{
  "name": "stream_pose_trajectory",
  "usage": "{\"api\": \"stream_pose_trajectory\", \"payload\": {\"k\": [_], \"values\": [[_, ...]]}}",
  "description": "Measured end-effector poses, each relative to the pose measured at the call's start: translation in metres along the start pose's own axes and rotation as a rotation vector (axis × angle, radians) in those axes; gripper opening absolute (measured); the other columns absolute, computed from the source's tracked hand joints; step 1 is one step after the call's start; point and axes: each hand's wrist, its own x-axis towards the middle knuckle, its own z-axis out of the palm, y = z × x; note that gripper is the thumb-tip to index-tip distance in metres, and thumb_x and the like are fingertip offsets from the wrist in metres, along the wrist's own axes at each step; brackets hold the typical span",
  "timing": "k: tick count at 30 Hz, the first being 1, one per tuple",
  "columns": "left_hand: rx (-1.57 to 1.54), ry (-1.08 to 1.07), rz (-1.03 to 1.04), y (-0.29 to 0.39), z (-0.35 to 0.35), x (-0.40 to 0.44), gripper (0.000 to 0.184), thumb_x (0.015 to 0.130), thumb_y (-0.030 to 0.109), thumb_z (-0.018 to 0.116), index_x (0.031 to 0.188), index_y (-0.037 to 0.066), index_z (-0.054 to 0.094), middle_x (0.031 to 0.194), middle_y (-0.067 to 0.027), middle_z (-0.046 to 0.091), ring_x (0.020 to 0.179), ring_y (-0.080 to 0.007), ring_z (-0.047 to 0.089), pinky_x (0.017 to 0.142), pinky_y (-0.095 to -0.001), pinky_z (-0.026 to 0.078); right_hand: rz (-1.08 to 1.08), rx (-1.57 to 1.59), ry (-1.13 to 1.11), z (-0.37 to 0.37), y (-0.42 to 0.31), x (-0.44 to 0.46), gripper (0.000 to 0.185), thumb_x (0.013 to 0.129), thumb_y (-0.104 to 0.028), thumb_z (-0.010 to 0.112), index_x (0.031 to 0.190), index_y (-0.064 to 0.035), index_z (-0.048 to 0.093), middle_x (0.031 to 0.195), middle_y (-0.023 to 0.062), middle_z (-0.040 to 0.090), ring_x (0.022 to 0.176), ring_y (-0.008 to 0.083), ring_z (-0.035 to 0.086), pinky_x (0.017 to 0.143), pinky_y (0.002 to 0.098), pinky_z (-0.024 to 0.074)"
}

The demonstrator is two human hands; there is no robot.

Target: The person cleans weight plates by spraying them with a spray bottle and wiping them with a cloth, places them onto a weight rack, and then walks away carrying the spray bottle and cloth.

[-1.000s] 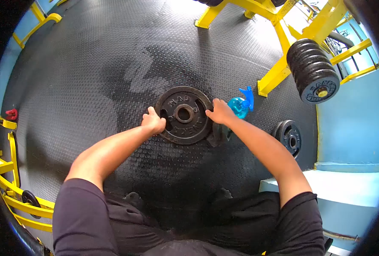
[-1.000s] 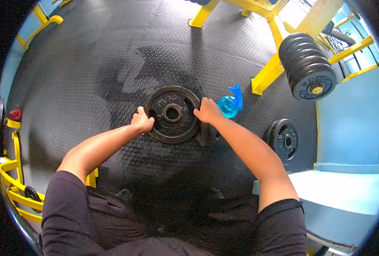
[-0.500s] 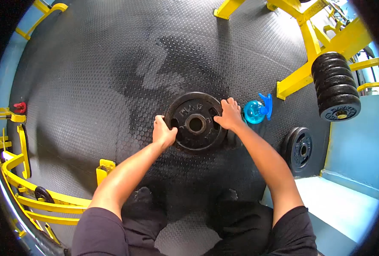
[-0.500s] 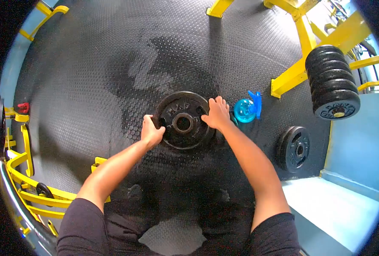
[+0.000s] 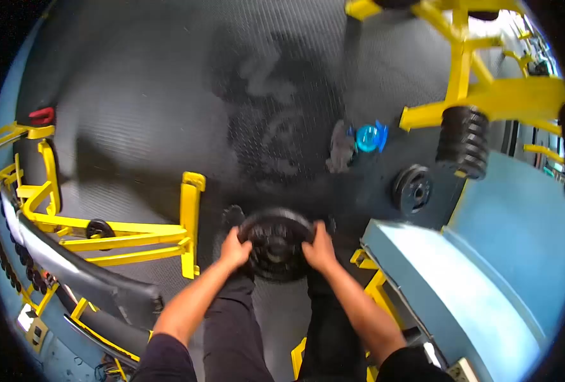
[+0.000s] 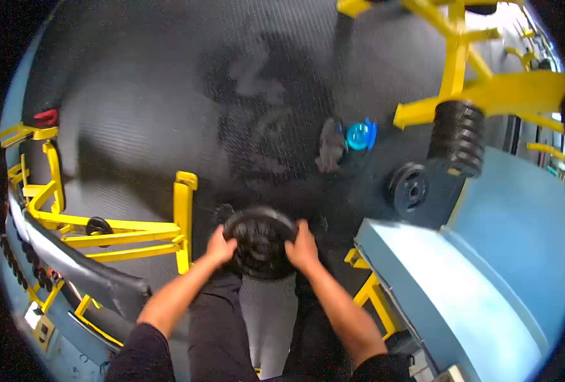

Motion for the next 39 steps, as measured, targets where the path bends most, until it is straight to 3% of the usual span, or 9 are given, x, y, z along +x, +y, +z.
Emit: {"api": "stream_pose_trajectory", "payload": {"k": [2,5,11,14,19,25,27,31,39], "values": [[-0.01,0.005,-0.063,0.028,-0.042,-0.072,0.046,0.074,0.015,0.066,0.117,0.003,0.056,0.106,-0.0194,0.067,0.101,-0.0346,0.065,0.089,-0.0406,0.05,0.039,0.096,0.012,-0.022,-0.047,-0.067,0.051,0.076,-0.009,0.062,0.122,-0.0001,0.041,0.11,0.0328,0.058,0.108,0.0509,0.054,0.09,0.0501,0.0449],[-0.389,0.032,-0.271,0.09,-0.109,-0.16,0.036,0.073,0.008,0.063,0.108,0.002,0.064,0.099,-0.012,0.069,0.093,-0.0239,0.065,0.084,-0.0348,0.05,0.061,0.035,0.088,-0.074,-0.149,-0.154,0.046,0.073,-0.01,0.062,0.114,-0.0023,0.044,0.101,0.031,0.061,0.102,0.0499,0.058,0.086,0.05,0.047],[-0.352,0.177,0.092,0.176,-0.246,-0.255,0.035,0.072,0.016,0.072,0.106,0.006,0.067,0.091,-0.0087,0.07,0.085,-0.0192,0.066,0.079,-0.0333,0.05,-0.02,0.031,0.194,-0.176,-0.326,-0.258,0.05,0.07,-0.013,0.069,0.112,-0.0024,0.043,0.1,0.0272,0.062,0.1,0.045,0.061,0.086,0.0434,0.0478],[-0.35,0.212,0.313,0.255,-0.327,-0.268,0.029,0.071,0.014,0.074,0.098,0.004,0.069,0.082,-0.0067,0.07,0.073,-0.0171,0.064,0.072,-0.0317,0.05,-0.183,0.14,0.279,-0.223,-0.403,-0.277,0.045,0.076,-0.014,0.069,0.113,-0.0013,0.046,0.101,0.0265,0.061,0.098,0.0454,0.059,0.084,0.0471,0.0463],[-0.455,0.251,0.606,0.391,-0.426,-0.256,0.029,0.071,0.006,0.072,0.1,0.002,0.069,0.085,-0.0055,0.071,0.078,-0.0123,0.065,0.072,-0.0286,0.051,-0.513,0.254,0.441,-0.285,-0.478,-0.242,0.046,0.072,-0.006,0.072,0.111,-0.0025,0.047,0.096,0.0225,0.06,0.091,0.0404,0.061,0.077,0.042,0.0485],[-0.275,0.324,0.604,0.537,-0.493,-0.228,0.034,0.07,-0.001,0.071,0.104,0.004,0.07,0.087,-0.0036,0.072,0.082,-0.0105,0.065,0.076,-0.0257,0.051,-0.823,0.437,0.472,-0.364,-0.546,-0.118,0.045,0.07,-0.004,0.072,0.11,-0.0035,0.053,0.095,0.018,0.058,0.089,0.0371,0.061,0.077,0.0389,0.0495],[-0.322,0.542,0.836,0.553,-0.499,-0.193,0.027,0.073,0.0,0.071,0.1,0.002,0.07,0.084,-0.0027,0.071,0.079,-0.0106,0.064,0.072,-0.0262,0.05,-1.02,0.313,0.535,-0.414,-0.588,-0.104,0.043,0.065,0.002,0.069,0.104,-0.0018,0.052,0.086,0.014,0.052,0.075,0.0309,0.057,0.068,0.0365,0.0469],[-0.475,0.538,0.826,0.647,-0.525,-0.182,0.021,0.074,-0.007,0.067,0.094,0.0,0.069,0.083,-0.0007,0.068,0.078,-0.0107,0.062,0.073,-0.0257,0.05,-1.09,0.243,0.475,-0.486,-0.649,-0.059,0.05,0.063,-0.003,0.072,0.11,-0.005,0.054,0.095,0.0135,0.057,0.087,0.0356,0.061,0.073,0.0408,0.0509],[-0.647,0.384,0.898,0.796,-0.578,-0.058,0.018,0.074,-0.009,0.066,0.09,0.001,0.068,0.083,0.0007,0.067,0.077,-0.0081,0.06,0.071,-0.0252,0.049,-1.072,0.252,0.655,-0.582,-0.739,0.048,0.047,0.064,-0.003,0.069,0.109,-0.0073,0.054,0.09,0.0106,0.057,0.08,0.032,0.062,0.068,0.0398,0.0515]]}}
